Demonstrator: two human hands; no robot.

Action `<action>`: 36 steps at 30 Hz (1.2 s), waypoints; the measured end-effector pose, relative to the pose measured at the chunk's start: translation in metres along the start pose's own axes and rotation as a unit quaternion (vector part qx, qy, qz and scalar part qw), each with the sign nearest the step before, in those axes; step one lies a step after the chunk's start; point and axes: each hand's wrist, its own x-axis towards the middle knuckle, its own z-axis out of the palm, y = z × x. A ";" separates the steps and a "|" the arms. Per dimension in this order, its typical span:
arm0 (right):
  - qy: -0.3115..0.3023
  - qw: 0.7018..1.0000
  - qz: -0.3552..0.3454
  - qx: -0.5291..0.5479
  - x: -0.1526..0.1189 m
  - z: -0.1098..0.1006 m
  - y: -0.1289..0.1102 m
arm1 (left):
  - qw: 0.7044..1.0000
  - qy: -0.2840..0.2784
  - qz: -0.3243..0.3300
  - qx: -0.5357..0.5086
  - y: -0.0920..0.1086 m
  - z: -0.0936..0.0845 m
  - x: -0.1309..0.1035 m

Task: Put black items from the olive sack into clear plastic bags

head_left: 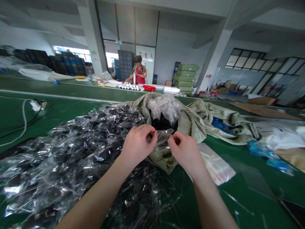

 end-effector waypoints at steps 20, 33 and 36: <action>-0.014 0.994 -0.096 0.055 -0.017 -0.014 -0.016 | 0.996 -0.076 0.009 0.045 0.018 -0.021 -0.004; -0.054 0.995 -0.070 0.037 -0.012 -0.006 -0.014 | 0.992 -0.113 -0.052 -0.022 0.010 -0.016 0.000; -0.044 0.996 -0.072 0.037 -0.011 -0.005 -0.013 | 0.994 -0.099 -0.046 -0.014 0.010 -0.017 0.001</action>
